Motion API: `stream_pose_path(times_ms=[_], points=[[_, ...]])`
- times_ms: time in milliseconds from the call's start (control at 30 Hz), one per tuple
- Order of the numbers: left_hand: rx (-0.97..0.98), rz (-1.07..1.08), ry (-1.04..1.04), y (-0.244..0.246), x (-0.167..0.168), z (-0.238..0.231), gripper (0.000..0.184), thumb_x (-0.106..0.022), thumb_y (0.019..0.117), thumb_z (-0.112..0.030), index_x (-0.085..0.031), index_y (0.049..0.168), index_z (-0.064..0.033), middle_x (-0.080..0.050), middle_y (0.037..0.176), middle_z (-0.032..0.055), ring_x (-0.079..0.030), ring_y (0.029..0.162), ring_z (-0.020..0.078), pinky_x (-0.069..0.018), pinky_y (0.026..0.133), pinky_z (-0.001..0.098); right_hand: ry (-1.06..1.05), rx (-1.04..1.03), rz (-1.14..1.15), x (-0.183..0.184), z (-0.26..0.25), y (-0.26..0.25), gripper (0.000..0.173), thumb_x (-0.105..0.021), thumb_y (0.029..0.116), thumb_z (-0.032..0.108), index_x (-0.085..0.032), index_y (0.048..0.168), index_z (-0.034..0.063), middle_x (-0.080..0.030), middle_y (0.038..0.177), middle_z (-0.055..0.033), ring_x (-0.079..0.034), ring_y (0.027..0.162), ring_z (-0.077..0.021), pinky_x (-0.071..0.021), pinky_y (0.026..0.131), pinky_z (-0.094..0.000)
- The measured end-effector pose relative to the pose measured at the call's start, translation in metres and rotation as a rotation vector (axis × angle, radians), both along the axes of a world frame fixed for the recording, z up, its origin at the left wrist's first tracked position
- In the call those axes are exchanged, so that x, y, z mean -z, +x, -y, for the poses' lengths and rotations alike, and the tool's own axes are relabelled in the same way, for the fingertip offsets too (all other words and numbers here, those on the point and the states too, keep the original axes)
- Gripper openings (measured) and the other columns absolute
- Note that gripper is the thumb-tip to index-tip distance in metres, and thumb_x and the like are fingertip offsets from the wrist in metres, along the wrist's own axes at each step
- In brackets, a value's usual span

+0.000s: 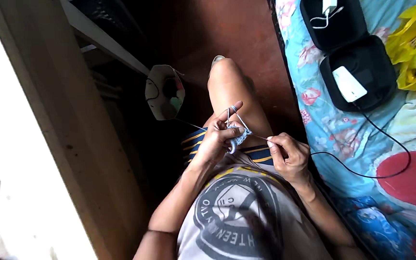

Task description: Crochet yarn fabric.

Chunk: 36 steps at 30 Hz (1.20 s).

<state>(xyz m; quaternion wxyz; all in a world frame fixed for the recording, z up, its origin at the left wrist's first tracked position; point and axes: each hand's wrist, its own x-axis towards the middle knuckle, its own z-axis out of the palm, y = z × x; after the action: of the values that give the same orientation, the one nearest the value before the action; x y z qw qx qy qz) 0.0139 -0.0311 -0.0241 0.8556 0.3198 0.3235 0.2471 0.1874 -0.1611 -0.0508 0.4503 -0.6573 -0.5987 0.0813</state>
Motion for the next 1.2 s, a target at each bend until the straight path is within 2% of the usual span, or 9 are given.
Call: stream_pose_path(times_ms=[200, 300, 400, 467, 567, 733, 1000, 1133, 1200], points=[[0.06, -0.018, 0.155, 0.001, 0.0, 0.002, 0.069, -0.055, 0.0904, 0.008, -0.04, 0.155, -0.01, -0.063, 0.07, 0.0036, -0.05, 0.047, 0.0025, -0.0403, 0.042, 0.014, -0.096, -0.108, -0.373, -0.004, 0.001, 0.001, 0.011, -0.061, 0.0966, 0.007, -0.067, 0.101, -0.0016, -0.07, 0.086, -0.0029, -0.063, 0.073, 0.0021, -0.0543, 0.068, -0.0127], [0.057, -0.034, 0.209, 0.003, -0.004, 0.002, 0.07, -0.055, 0.0909, 0.009, -0.038, 0.156, -0.0087, -0.064, 0.072, 0.0042, -0.05, 0.048, 0.0027, -0.0402, 0.042, 0.0141, -0.25, -0.156, -0.857, -0.011, -0.001, 0.001, 0.017, -0.061, 0.0933, 0.003, -0.068, 0.108, 0.0092, -0.066, 0.079, 0.0088, -0.054, 0.063, 0.0053, -0.045, 0.058, -0.0117], [0.047, -0.035, 0.202, 0.003, -0.004, 0.002, 0.069, -0.055, 0.092, 0.008, -0.038, 0.157, -0.0104, -0.065, 0.074, 0.0053, -0.053, 0.051, 0.0039, -0.0434, 0.045, 0.0152, -0.338, -0.145, -1.153, -0.013, -0.003, -0.002, 0.021, -0.059, 0.0933, 0.002, -0.07, 0.108, 0.0119, -0.062, 0.07, 0.0077, -0.045, 0.053, 0.0056, -0.0342, 0.048, -0.0107], [0.043, -0.031, 0.185, 0.003, -0.002, 0.002, 0.068, -0.054, 0.0922, 0.008, -0.039, 0.156, -0.0109, -0.064, 0.074, 0.0042, -0.052, 0.051, 0.0033, -0.0429, 0.045, 0.0148, -0.326, -0.114, -1.062, -0.012, -0.003, -0.004, 0.02, -0.06, 0.0931, 0.001, -0.068, 0.109, 0.0098, -0.064, 0.073, 0.0077, -0.048, 0.056, 0.005, -0.0369, 0.051, -0.0112], [0.033, -0.032, 0.15, 0.003, -0.001, 0.003, 0.068, -0.054, 0.0903, 0.008, -0.041, 0.155, -0.0108, -0.064, 0.071, 0.0023, -0.052, 0.049, 0.0018, -0.0425, 0.045, 0.0138, -0.217, -0.07, -0.643, -0.009, -0.002, -0.006, 0.018, -0.061, 0.0942, 0.001, -0.067, 0.111, 0.0011, -0.069, 0.086, 0.0043, -0.061, 0.072, 0.0045, -0.0522, 0.067, -0.0124], [0.021, -0.013, 0.068, 0.003, -0.003, 0.002, 0.065, -0.053, 0.0916, 0.007, -0.043, 0.153, -0.0118, -0.062, 0.07, 0.0015, -0.051, 0.049, 0.0015, -0.0426, 0.044, 0.0135, -0.089, -0.03, -0.259, 0.0, -0.001, -0.001, 0.016, -0.062, 0.0987, 0.01, -0.074, 0.105, 0.0005, -0.072, 0.089, -0.006, -0.066, 0.076, -0.0015, -0.0551, 0.069, -0.016], [0.015, -0.025, -0.081, 0.0, -0.001, 0.0, 0.053, -0.055, 0.091, 0.003, -0.055, 0.142, -0.012, -0.058, 0.071, 0.0004, -0.051, 0.048, 0.0019, -0.0451, 0.043, 0.0148, -0.037, -0.097, -0.182, 0.003, -0.001, 0.006, 0.016, -0.062, 0.0978, 0.01, -0.076, 0.099, 0.0011, -0.065, 0.076, -0.006, -0.058, 0.065, -0.005, -0.0487, 0.059, -0.0178], [0.034, -0.058, -0.085, 0.0, -0.003, 0.0, 0.051, -0.055, 0.0911, 0.003, -0.058, 0.14, -0.0131, -0.062, 0.073, 0.0003, -0.052, 0.048, 0.0013, -0.0453, 0.043, 0.0147, -0.05, -0.137, -0.262, 0.003, -0.001, 0.007, 0.016, -0.063, 0.0979, 0.01, -0.074, 0.099, -0.0009, -0.065, 0.078, -0.005, -0.059, 0.068, -0.0016, -0.0502, 0.063, -0.0149], [0.068, -0.054, 0.007, 0.001, -0.003, 0.002, 0.058, -0.054, 0.0907, 0.006, -0.052, 0.146, -0.0133, -0.06, 0.07, -0.0004, -0.051, 0.05, 0.0012, -0.0438, 0.045, 0.0143, -0.091, -0.16, -0.396, -0.001, -0.001, 0.006, 0.013, -0.063, 0.0965, 0.006, -0.072, 0.102, -0.0023, -0.07, 0.088, -0.0036, -0.064, 0.076, 0.0018, -0.0546, 0.069, -0.0132]])
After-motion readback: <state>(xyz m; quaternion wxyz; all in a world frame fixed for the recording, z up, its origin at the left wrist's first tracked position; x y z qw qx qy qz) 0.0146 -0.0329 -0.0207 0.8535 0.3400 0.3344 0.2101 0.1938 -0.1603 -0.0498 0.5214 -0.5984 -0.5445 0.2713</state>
